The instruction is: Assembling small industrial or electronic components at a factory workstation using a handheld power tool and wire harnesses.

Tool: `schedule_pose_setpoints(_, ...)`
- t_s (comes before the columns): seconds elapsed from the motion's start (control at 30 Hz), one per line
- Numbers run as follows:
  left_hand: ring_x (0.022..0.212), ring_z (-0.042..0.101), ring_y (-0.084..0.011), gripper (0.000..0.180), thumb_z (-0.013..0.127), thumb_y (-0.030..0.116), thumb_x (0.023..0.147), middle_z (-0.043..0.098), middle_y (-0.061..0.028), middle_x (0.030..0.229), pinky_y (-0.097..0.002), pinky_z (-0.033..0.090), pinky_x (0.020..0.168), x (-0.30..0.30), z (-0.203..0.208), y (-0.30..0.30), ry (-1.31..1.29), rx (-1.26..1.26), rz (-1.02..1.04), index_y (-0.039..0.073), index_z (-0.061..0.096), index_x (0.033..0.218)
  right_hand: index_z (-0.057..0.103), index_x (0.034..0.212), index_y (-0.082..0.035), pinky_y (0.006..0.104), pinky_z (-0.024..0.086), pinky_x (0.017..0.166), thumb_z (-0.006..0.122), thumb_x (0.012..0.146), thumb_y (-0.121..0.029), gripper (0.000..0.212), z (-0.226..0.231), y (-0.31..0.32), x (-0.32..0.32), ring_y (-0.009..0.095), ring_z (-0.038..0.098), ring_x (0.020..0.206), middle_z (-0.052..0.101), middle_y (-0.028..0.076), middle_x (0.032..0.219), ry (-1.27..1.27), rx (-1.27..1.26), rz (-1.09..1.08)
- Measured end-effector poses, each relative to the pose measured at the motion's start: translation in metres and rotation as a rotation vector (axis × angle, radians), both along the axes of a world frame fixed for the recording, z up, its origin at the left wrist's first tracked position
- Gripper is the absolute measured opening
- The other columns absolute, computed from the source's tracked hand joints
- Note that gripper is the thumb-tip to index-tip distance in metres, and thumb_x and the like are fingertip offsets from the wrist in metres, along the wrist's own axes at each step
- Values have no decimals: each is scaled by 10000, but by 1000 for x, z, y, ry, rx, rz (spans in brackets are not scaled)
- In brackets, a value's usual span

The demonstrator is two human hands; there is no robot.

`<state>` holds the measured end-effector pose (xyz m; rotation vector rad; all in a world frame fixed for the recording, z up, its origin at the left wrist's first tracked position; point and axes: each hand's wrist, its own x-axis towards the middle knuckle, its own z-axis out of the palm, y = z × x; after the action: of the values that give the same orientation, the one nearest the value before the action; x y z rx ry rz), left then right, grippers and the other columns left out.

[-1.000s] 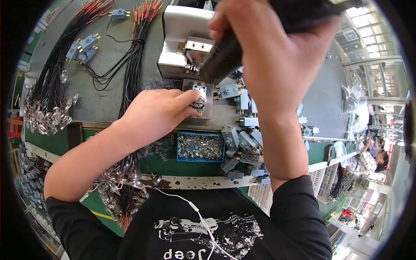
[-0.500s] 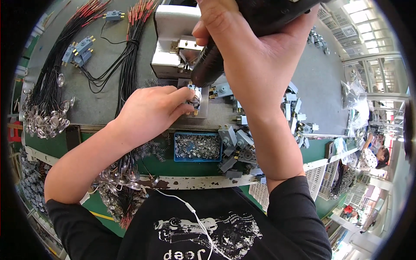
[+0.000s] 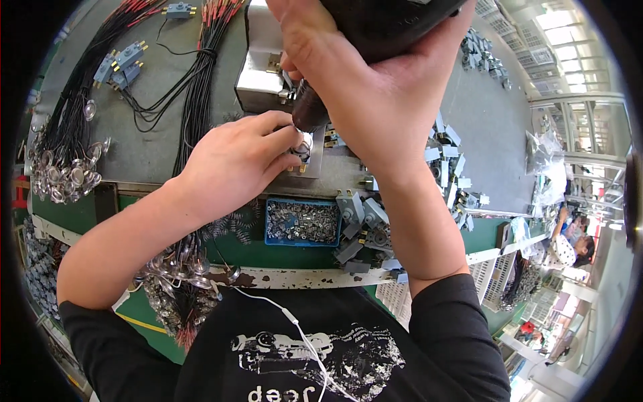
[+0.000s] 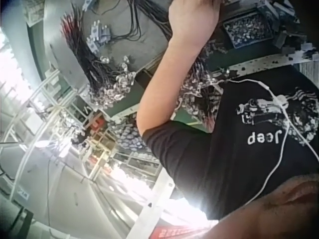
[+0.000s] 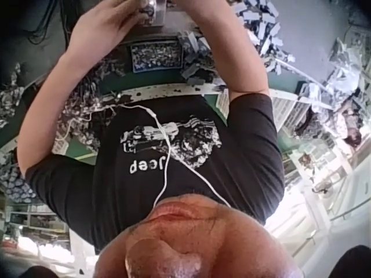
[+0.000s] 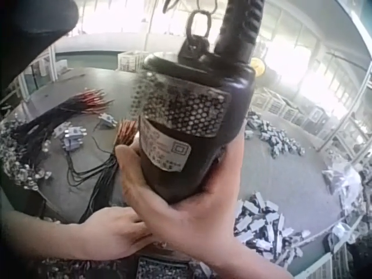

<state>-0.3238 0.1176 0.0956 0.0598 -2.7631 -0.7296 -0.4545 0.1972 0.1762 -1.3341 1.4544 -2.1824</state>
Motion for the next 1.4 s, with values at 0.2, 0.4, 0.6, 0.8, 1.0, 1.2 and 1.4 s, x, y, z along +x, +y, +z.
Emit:
schedule_pose_setpoints(0.2,975,640,-318,217,722,209,897,621,-77,1093,-437,537,826,-1,-2,3,20,29,-21,74,611,1025,393,1304,21,267,585,646,751,836,118,598,-10,6,-20,160,692,775,672,110,929,77,67,101)
schedule_pose_setpoints(0.4,1007,603,-330,232,754,166,863,633,-89,1126,-430,498,895,0,-16,3,117,110,16,64,618,1021,442,1239,12,270,575,594,765,845,95,516,-5,7,8,146,687,721,675,95,861,-39,-39,-55)
schedule_pose_setpoints(0.6,1022,609,-310,268,765,182,837,638,-85,1130,-423,491,878,-5,-1,-1,180,-68,-16,64,606,1018,443,1234,8,269,572,588,763,847,93,510,-10,29,16,146,684,715,674,94,865,-96,6,-164)
schedule_pose_setpoints(0.8,894,666,-210,103,698,168,776,673,-17,867,-377,488,853,1,4,44,-163,-263,-536,106,686,858,443,1228,4,268,569,581,762,849,92,502,-6,35,16,146,680,709,673,92,869,-100,-3,-217)
schedule_pose_setpoints(1.0,860,653,-175,51,678,185,783,659,15,793,-332,464,774,5,-22,57,-169,-396,-665,135,688,777,444,1222,0,268,565,574,760,852,90,495,13,19,-4,145,676,703,672,91,874,-37,-92,-240)
schedule_pose_setpoints(1.2,854,632,-173,62,663,180,792,619,10,798,-323,452,755,13,-24,56,-158,-406,-638,124,642,810,445,1217,-5,267,562,567,758,854,88,488,27,-5,-15,145,673,697,671,90,878,-8,-175,-248)
schedule_pose_setpoints(1.4,813,650,-216,96,660,167,798,609,-26,783,-361,507,729,8,-17,53,-193,-226,-605,92,614,837,443,1204,-21,251,546,560,771,854,66,487,13,-45,-43,140,657,681,664,82,873,187,-634,139)
